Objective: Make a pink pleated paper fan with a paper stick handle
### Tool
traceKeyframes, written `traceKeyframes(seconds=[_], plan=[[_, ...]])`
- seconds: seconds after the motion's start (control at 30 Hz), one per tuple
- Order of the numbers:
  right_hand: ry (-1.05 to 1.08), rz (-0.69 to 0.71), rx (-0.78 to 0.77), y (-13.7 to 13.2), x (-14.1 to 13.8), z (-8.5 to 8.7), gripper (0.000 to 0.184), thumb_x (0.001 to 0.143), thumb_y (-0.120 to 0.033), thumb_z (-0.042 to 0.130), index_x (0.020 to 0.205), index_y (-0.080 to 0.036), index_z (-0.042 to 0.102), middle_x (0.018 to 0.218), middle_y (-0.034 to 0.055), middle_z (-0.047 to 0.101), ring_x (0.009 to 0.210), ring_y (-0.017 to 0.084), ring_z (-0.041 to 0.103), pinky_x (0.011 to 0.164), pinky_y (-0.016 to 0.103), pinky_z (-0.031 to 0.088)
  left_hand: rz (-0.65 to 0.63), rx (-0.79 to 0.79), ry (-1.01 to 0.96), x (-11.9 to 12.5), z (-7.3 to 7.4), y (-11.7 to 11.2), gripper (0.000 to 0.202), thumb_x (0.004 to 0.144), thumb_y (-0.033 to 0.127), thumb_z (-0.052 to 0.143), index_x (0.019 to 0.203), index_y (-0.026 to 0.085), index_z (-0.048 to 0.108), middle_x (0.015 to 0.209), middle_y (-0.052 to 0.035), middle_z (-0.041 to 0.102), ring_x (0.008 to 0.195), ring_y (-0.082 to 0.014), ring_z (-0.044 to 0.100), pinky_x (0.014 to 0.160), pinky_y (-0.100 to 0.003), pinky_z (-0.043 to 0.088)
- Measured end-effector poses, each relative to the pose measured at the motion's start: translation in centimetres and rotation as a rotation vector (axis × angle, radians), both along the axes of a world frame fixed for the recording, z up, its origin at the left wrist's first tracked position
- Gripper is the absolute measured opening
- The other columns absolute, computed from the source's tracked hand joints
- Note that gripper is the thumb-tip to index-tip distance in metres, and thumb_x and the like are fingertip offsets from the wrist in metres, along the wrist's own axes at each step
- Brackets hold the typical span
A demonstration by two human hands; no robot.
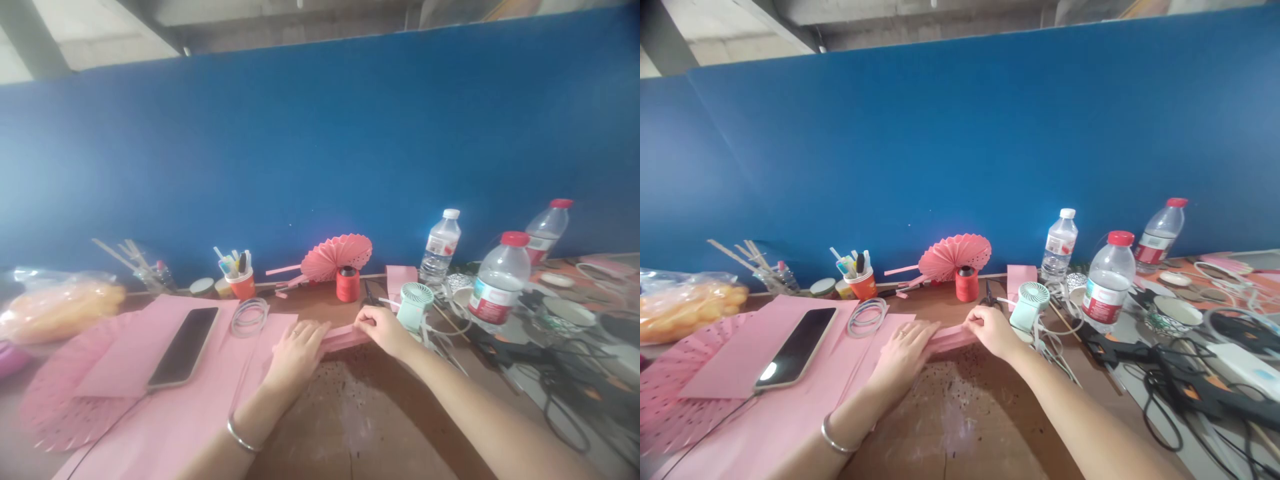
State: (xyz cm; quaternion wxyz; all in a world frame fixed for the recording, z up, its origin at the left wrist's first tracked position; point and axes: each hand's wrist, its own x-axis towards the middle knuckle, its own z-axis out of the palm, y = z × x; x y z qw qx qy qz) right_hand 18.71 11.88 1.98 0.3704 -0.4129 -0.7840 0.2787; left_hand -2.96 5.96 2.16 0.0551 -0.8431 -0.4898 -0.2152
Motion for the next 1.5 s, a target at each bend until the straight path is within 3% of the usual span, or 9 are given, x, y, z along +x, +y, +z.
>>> traceKeyframes(seconds=[0.13, 0.43, 0.57, 0.7, 0.93, 1.1, 1.2, 1.33, 1.5], plan=[[0.018, 0.018, -0.049, -0.4, -0.3, 0.4, 0.017, 0.076, -0.027, 0.054, 0.063, -0.017, 0.060, 0.067, 0.0014, 0.062, 0.065, 0.015, 0.054, 0.062, 0.025, 0.039, 0.103, -0.084, 0.017, 0.1, -0.2, -0.3, 0.025, 0.088, 0.026, 0.036, 0.106, 0.025, 0.054, 0.091, -0.0019, 0.061, 0.088, -0.0179, 0.054, 0.071, -0.028, 0.043], [0.152, -0.035, -0.146, 0.7, 1.2, 0.0, 0.024, 0.077, -0.038, 0.052, 0.067, -0.017, 0.058, 0.064, 0.0005, 0.058, 0.064, 0.016, 0.053, 0.061, 0.027, 0.039, 0.173, -0.116, -0.176, -0.5, -0.3, 0.2, 0.026, 0.088, 0.028, 0.036, 0.099, 0.023, 0.059, 0.093, -0.0036, 0.061, 0.089, -0.0177, 0.055, 0.078, -0.027, 0.041], [0.281, 0.159, -0.164, 0.1, 1.0, 0.2, 0.034, 0.077, -0.049, 0.051, 0.079, -0.017, 0.060, 0.081, 0.0038, 0.060, 0.074, 0.018, 0.054, 0.066, 0.027, 0.042, 0.152, -0.171, -0.406, -0.5, -0.2, 0.3, 0.025, 0.087, 0.026, 0.036, 0.090, 0.022, 0.060, 0.089, -0.0012, 0.063, 0.084, -0.0157, 0.056, 0.076, -0.025, 0.040], [0.272, 0.310, -0.123, -0.9, 0.3, 0.6, 0.044, 0.064, -0.047, 0.067, 0.096, -0.018, 0.058, 0.094, 0.0042, 0.058, 0.082, 0.019, 0.055, 0.071, 0.027, 0.043, 0.143, -0.220, -0.531, -0.3, 0.1, 0.2, 0.025, 0.086, 0.027, 0.036, 0.083, 0.021, 0.060, 0.083, -0.0003, 0.064, 0.079, -0.0153, 0.057, 0.072, -0.024, 0.040], [0.154, 0.134, 0.040, -1.3, -0.5, 0.4, 0.026, 0.073, -0.042, 0.062, 0.079, -0.017, 0.063, 0.094, 0.0065, 0.061, 0.091, 0.021, 0.055, 0.082, 0.029, 0.040, 0.093, -0.167, -0.276, -0.1, 0.2, -0.2, 0.022, 0.083, 0.028, 0.044, 0.098, 0.022, 0.059, 0.094, -0.0025, 0.064, 0.087, -0.0202, 0.055, 0.079, -0.031, 0.038], [0.111, -0.002, -0.008, -1.4, -0.9, -0.3, 0.030, 0.077, -0.044, 0.055, 0.072, -0.015, 0.060, 0.069, 0.0031, 0.061, 0.065, 0.019, 0.056, 0.062, 0.028, 0.043, 0.065, -0.167, -0.196, 0.1, 0.0, -0.4, 0.028, 0.080, 0.028, 0.050, 0.106, 0.023, 0.057, 0.099, -0.0044, 0.063, 0.091, -0.0216, 0.054, 0.080, -0.033, 0.038], [0.125, -0.023, -0.021, -1.6, -1.1, -0.3, 0.030, 0.078, -0.043, 0.054, 0.067, -0.016, 0.058, 0.063, 0.0019, 0.060, 0.061, 0.019, 0.055, 0.060, 0.028, 0.042, 0.044, -0.198, -0.208, 0.1, 0.0, -0.4, 0.025, 0.083, 0.029, 0.045, 0.104, 0.022, 0.058, 0.095, -0.0041, 0.063, 0.089, -0.0200, 0.054, 0.078, -0.031, 0.040], [0.195, 0.061, -0.095, -1.9, -1.3, 0.1, 0.028, 0.081, -0.043, 0.050, 0.078, -0.017, 0.061, 0.075, 0.0034, 0.064, 0.072, 0.021, 0.058, 0.069, 0.030, 0.044, 0.031, -0.224, -0.273, 0.1, -0.1, -0.3, 0.023, 0.085, 0.030, 0.042, 0.094, 0.022, 0.061, 0.087, -0.0032, 0.063, 0.083, -0.0181, 0.055, 0.073, -0.028, 0.040], [0.271, -0.057, -0.053, -1.9, -1.4, -0.2, 0.043, 0.066, -0.033, 0.067, 0.103, -0.019, 0.051, 0.096, 0.0042, 0.062, 0.090, 0.022, 0.056, 0.080, 0.032, 0.042, 0.032, -0.208, -0.358, 0.3, 0.0, -0.3, 0.020, 0.084, 0.024, 0.043, 0.080, 0.020, 0.062, 0.079, -0.0024, 0.061, 0.079, -0.0160, 0.053, 0.071, -0.026, 0.039]])
